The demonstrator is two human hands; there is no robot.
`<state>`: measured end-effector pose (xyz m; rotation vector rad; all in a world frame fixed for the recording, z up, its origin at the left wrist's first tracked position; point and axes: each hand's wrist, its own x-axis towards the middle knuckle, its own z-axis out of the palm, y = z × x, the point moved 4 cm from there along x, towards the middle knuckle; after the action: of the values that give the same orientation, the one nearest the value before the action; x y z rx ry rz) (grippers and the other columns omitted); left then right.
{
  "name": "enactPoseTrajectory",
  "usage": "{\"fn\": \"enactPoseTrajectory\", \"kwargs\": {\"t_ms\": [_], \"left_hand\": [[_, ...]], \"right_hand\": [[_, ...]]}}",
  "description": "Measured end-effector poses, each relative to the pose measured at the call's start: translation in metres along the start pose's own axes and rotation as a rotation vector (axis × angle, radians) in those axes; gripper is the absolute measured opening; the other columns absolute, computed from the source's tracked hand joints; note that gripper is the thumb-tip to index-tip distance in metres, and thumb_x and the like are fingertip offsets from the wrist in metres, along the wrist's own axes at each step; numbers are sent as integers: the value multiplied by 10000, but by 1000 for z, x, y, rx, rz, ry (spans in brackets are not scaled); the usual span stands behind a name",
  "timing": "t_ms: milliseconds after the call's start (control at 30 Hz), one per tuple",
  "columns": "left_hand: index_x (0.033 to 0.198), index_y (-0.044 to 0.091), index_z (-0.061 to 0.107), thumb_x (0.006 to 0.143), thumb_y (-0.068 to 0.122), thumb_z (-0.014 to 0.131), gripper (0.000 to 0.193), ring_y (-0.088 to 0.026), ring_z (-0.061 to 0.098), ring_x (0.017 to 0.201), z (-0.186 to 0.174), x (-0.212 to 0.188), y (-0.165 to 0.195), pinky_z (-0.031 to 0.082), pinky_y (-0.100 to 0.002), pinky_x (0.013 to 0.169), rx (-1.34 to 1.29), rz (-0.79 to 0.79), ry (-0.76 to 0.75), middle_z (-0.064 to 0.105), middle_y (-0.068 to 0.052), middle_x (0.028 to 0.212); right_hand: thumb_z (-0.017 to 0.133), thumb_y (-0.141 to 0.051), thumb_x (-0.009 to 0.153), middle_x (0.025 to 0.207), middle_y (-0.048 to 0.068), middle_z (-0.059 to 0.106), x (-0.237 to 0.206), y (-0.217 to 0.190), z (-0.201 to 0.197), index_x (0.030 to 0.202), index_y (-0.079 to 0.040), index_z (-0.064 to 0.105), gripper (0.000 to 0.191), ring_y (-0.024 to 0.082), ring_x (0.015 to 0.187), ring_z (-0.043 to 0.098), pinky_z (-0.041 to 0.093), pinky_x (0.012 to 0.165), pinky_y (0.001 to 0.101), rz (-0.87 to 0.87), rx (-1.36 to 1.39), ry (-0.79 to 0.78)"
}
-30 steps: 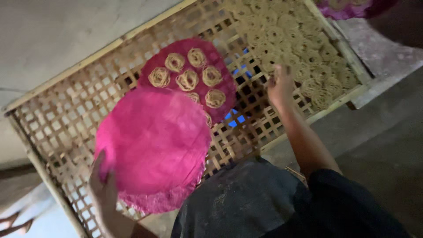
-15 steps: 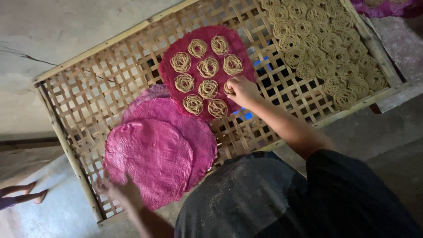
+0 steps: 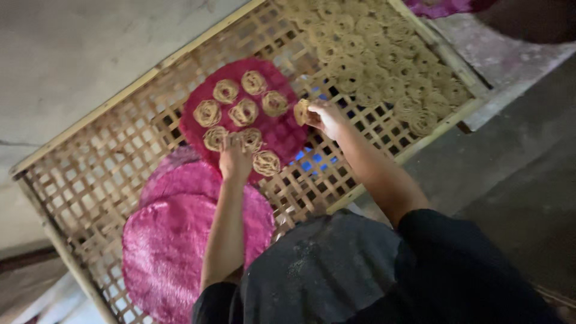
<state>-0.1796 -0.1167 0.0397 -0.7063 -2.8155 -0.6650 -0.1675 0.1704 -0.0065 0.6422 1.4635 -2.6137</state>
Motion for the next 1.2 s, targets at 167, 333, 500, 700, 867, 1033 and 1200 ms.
{"fn": "enactPoseTrajectory", "kwargs": {"t_ms": [167,333,500,700,867,1033,1200], "left_hand": [[1273,9,608,920,199,612,402,-455,559,1141,12,13,-4,474,-526,924,-119,-247,-37,577,-262,1247],[1033,83,681,950,313,686,245,-438,584,1113,20,22,-7,494,-542,936,39,-259,-110,629,-222,1148],[992,79,653,937,305,722,244,-393,671,917,23,27,-6,543,-514,771,-115,-265,-116,682,-174,988],[1082,50,592,1024,216,624,179,-217,698,725,6,20,51,610,-337,627,-416,-437,-236,693,-84,846],[1301,72,546,918,186,734,442,-204,721,894,23,-7,165,638,-317,763,-648,-184,-598,697,-103,1051],[1344,73,588,908,249,786,510,-295,624,1181,27,-28,143,532,-437,996,-393,-109,-351,646,-146,1321],[1426,0,506,857,197,716,638,-376,447,1350,47,-52,62,408,-483,1094,39,-94,-298,482,-181,1480]], "right_hand": [[693,-178,917,1225,113,683,-33,-31,-96,1270,-52,642,378,235,1039,722,635,855,387,61,100,145],[712,-106,937,1268,164,643,-60,-58,-171,1345,-43,571,436,284,1069,689,617,849,405,-9,-596,482],[702,-43,957,1252,216,665,-58,-67,-187,1348,8,589,410,374,1093,679,555,872,496,-390,-1164,520],[730,-141,841,1152,310,632,-92,-60,-144,1287,104,563,535,436,1006,631,547,833,502,-792,-1658,654],[495,-379,997,1110,171,678,-115,26,-85,1150,10,681,458,224,948,686,607,879,333,441,200,163],[491,-163,992,1135,99,692,-131,9,-132,1334,-108,664,387,219,950,630,567,892,387,278,-201,360],[668,-83,940,1234,39,679,-115,-33,-202,1309,-139,656,373,179,1100,657,554,968,345,-81,-647,361]]}}
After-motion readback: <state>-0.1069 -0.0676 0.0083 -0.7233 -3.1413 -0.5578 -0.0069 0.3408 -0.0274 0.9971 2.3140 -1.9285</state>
